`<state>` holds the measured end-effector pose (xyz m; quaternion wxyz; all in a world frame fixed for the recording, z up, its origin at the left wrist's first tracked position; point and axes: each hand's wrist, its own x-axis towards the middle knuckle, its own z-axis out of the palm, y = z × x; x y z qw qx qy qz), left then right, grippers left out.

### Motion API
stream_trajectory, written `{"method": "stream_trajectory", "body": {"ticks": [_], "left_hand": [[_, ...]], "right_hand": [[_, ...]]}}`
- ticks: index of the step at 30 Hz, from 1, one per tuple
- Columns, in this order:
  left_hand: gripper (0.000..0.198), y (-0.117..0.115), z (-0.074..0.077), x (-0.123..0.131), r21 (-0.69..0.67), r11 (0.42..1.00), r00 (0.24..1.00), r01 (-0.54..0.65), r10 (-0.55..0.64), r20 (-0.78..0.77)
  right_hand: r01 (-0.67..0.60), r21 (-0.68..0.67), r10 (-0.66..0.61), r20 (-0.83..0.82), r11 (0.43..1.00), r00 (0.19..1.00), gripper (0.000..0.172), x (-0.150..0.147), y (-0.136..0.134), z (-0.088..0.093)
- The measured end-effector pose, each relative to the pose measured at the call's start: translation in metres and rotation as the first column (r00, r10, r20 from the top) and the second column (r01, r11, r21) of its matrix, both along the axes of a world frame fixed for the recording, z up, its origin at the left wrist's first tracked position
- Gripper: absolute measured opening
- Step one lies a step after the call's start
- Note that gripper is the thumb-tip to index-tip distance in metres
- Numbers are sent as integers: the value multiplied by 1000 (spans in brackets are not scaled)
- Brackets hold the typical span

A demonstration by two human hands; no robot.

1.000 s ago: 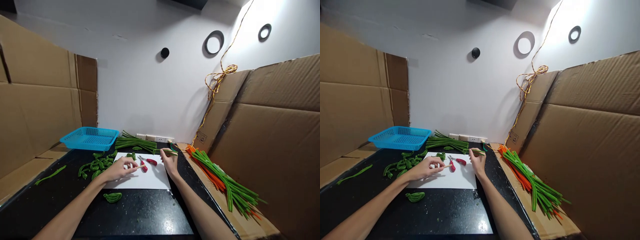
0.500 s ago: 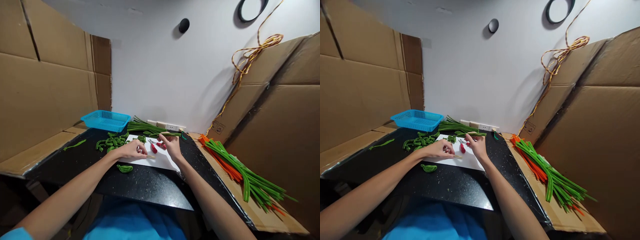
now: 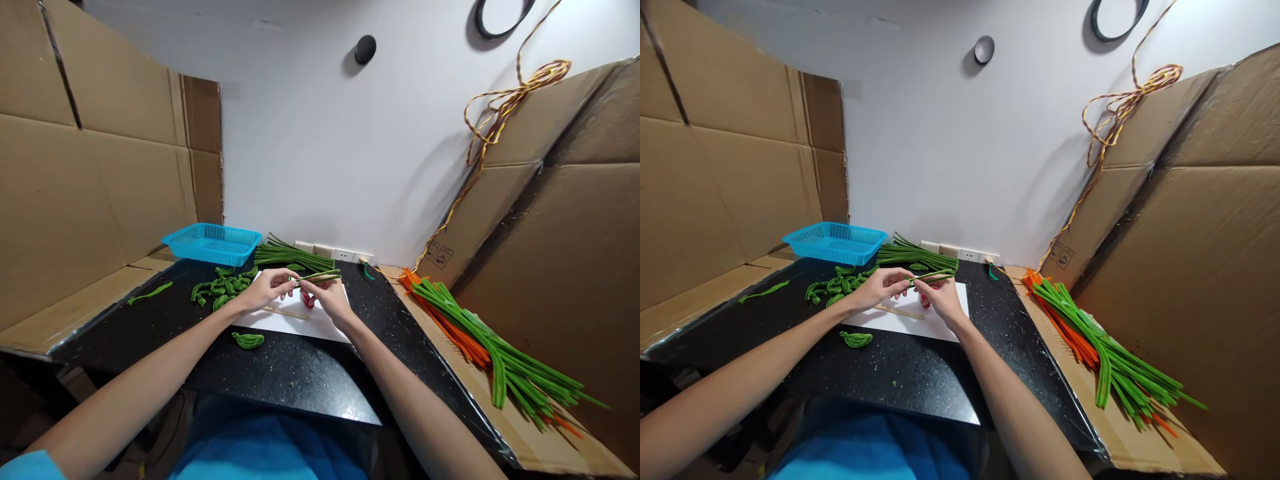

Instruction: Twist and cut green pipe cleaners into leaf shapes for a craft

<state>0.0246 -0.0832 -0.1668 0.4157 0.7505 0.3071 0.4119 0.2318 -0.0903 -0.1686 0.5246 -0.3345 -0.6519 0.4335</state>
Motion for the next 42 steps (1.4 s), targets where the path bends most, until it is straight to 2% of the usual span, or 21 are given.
{"method": "stream_trajectory", "body": {"ticks": [5,11,15,20,28,35,42], "left_hand": [[43,3,1,-1,4,998,994,-63,62,94],[40,9,-2,-3,16,987,980,-159,156,125],[39,12,-4,-3,-8,989,982,-147,147,120],[43,10,-4,-1,-51,995,992,-80,84,89],[35,7,-1,-1,-13,991,989,-136,137,57],[34,6,1,-4,15,985,985,-170,170,33],[40,6,0,-5,-80,988,984,-134,142,110]], "right_hand": [[1,-50,-2,-21,999,1000,40,-7,-4,-1],[-34,-21,31,-150,999,988,48,10,-4,4],[-56,11,57,-134,998,989,37,19,0,4],[-64,31,67,-103,997,992,35,19,4,0],[-9,-17,9,-34,1000,999,41,18,8,-7],[30,2,-30,38,1000,999,46,17,7,-8],[55,75,-65,125,996,990,47,16,4,-7]]}}
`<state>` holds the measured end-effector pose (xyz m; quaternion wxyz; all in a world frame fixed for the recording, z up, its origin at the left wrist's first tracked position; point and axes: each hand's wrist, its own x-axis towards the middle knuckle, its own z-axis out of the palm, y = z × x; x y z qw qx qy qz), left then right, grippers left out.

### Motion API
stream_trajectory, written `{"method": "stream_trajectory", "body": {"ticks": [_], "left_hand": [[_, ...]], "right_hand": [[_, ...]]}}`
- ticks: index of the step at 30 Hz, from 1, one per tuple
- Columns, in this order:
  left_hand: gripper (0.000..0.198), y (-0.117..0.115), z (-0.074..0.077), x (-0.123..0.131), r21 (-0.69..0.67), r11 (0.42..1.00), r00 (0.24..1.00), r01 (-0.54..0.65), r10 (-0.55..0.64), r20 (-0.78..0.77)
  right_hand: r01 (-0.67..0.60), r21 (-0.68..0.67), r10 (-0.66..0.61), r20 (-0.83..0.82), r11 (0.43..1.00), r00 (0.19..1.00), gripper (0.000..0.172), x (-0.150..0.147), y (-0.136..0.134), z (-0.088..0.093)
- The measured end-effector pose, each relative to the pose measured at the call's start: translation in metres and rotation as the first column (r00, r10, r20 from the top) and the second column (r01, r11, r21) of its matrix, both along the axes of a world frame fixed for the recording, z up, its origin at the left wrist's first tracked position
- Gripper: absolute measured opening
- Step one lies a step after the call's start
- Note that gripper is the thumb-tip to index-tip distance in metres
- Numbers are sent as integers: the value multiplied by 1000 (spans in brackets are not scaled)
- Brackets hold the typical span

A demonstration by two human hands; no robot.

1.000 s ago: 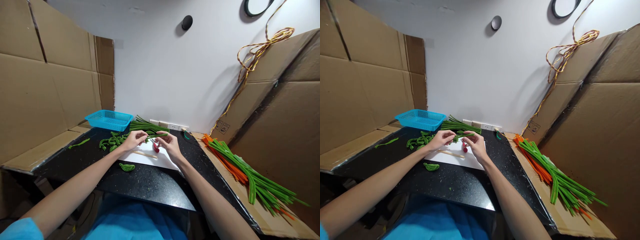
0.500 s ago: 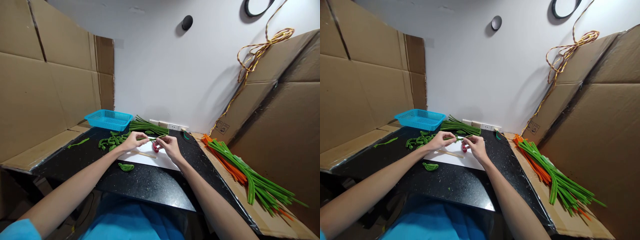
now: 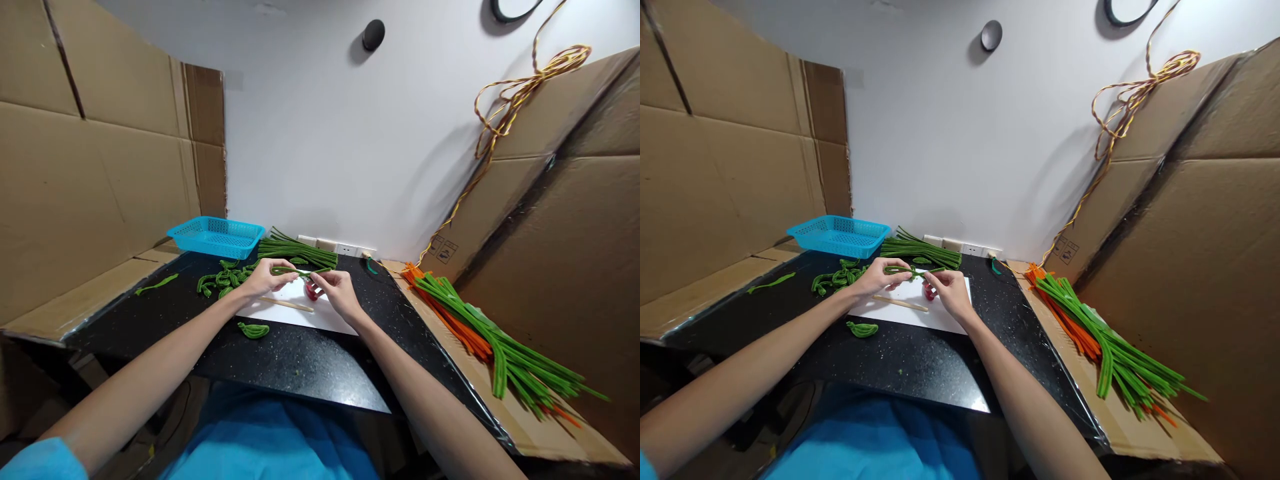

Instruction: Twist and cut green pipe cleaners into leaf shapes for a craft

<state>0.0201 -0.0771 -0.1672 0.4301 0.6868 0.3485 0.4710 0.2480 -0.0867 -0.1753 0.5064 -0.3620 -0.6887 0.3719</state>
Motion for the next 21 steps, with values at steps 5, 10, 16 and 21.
{"method": "stream_trajectory", "body": {"ticks": [5,10,16,21], "left_hand": [[46,-1,2,3,-45,999,998,21,-18,65],[47,2,-3,6,-52,999,1000,14,-13,24],[47,2,-8,6,-54,998,999,-34,34,-2],[48,0,-7,8,-44,999,999,-24,23,-32]], "right_hand": [[90,137,-103,89,986,991,26,1,0,0],[186,514,-434,420,838,797,27,-1,-6,3],[105,727,-669,554,679,496,31,-8,-14,7],[-9,698,-599,622,716,505,21,-16,-16,5]]}}
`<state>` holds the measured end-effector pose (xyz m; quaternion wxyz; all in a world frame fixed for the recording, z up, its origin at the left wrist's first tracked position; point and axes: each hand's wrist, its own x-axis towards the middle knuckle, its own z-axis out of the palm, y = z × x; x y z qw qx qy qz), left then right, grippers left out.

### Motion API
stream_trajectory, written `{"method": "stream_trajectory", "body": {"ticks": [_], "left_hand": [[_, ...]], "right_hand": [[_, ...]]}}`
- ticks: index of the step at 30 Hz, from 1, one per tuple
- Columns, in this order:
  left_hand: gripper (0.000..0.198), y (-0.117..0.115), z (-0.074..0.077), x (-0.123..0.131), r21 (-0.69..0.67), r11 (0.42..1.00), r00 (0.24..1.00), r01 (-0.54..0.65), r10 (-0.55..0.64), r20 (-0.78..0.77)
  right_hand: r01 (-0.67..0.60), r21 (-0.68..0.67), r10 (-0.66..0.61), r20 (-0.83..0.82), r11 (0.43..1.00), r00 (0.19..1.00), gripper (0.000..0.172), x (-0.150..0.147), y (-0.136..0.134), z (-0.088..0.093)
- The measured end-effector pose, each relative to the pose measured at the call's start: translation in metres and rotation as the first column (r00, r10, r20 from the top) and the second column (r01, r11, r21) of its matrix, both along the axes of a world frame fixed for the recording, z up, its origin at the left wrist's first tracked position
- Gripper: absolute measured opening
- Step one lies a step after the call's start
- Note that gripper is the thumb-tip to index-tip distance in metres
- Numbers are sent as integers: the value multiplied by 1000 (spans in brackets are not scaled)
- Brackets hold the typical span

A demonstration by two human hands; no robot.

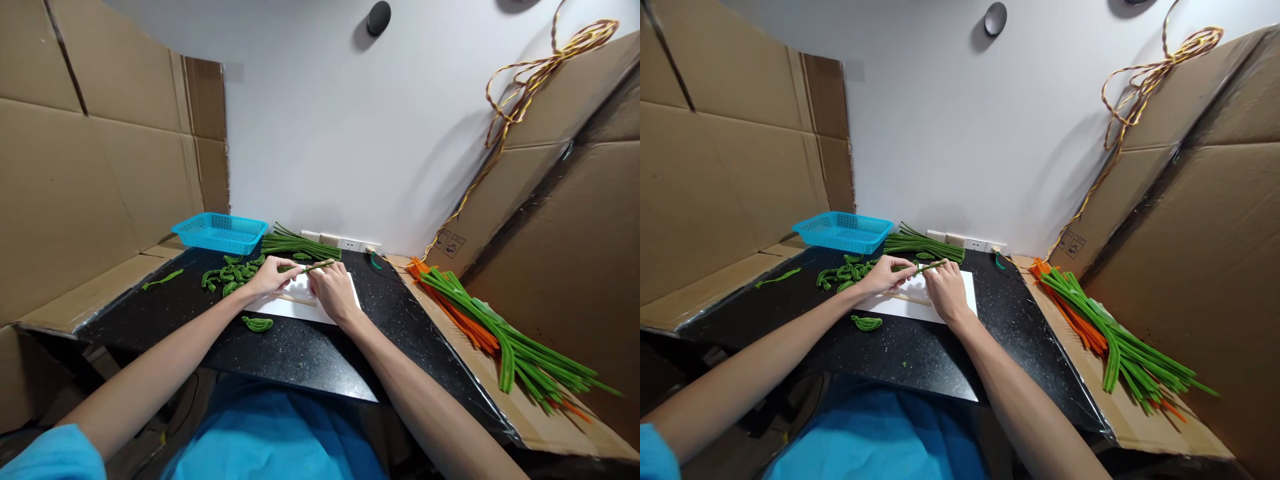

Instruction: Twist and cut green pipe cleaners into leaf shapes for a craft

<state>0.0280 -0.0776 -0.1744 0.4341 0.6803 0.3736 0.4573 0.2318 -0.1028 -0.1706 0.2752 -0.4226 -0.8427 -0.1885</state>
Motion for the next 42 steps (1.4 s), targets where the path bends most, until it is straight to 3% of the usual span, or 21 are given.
{"method": "stream_trajectory", "body": {"ticks": [5,10,17,22,29,42], "left_hand": [[50,-5,3,3,41,999,999,34,-33,-22],[51,-9,7,4,63,996,998,70,-70,-1],[47,-6,7,4,-31,997,994,73,-70,83],[48,0,3,1,-19,999,994,41,-39,98],[47,-2,0,5,24,999,996,39,-41,82],[49,-7,6,8,-22,999,997,33,-32,64]], "right_hand": [[-34,-33,34,15,999,999,21,-6,-1,-5],[-115,-88,106,-101,989,989,24,-5,-2,-5],[-116,-81,95,-225,990,970,29,2,1,-3],[-196,-109,155,-307,974,939,28,4,3,-4],[-143,-179,86,-291,973,953,27,2,4,-8],[-180,-190,122,-281,965,952,21,2,2,-7]]}}
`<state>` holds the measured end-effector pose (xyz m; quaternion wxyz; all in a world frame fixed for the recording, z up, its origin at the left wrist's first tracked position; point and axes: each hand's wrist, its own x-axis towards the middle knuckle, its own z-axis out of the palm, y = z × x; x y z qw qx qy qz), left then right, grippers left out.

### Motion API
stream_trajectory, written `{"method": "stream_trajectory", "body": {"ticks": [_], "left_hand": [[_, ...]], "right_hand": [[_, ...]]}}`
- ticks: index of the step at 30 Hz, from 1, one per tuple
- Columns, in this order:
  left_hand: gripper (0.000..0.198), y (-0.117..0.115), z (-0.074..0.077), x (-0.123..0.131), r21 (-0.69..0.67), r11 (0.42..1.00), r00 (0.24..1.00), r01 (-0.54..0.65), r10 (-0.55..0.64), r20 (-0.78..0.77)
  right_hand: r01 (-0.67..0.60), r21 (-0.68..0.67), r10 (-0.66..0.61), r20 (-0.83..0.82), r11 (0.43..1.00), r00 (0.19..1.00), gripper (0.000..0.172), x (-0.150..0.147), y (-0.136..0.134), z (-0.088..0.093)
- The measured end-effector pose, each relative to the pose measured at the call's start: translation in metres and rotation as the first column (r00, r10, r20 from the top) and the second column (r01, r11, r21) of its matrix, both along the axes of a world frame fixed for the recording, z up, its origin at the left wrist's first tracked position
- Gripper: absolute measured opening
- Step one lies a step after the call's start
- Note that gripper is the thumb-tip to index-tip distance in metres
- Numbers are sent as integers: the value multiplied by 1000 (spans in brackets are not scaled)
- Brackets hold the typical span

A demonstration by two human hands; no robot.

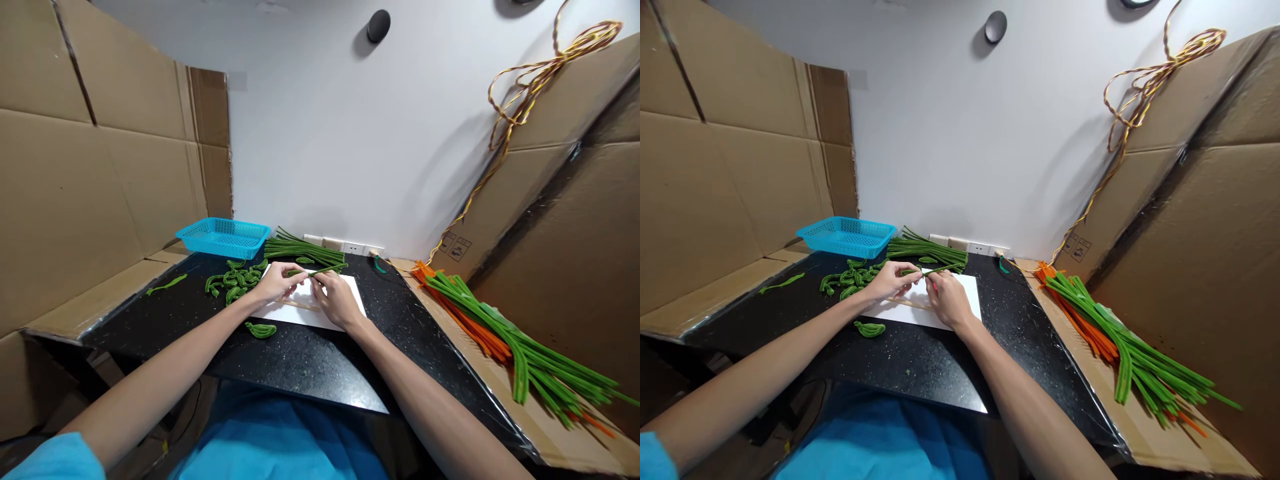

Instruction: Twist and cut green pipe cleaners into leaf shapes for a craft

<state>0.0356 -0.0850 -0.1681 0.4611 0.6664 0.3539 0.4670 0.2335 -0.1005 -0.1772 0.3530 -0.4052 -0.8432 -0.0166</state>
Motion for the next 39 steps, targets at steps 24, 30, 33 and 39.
{"method": "stream_trajectory", "body": {"ticks": [24,30,33,39], "left_hand": [[48,2,-1,-1,-140,990,997,9,1,72],[43,-8,7,-2,-268,963,983,42,8,182],[43,-9,9,-3,-296,955,978,37,27,207],[48,-8,8,-3,-279,958,981,66,-12,191]], "right_hand": [[1,32,-2,29,999,1000,21,-1,1,0],[-58,79,65,-97,995,993,21,0,0,0],[-50,102,67,-169,994,983,20,1,0,0],[-59,78,76,-229,995,971,20,3,4,-4]]}}
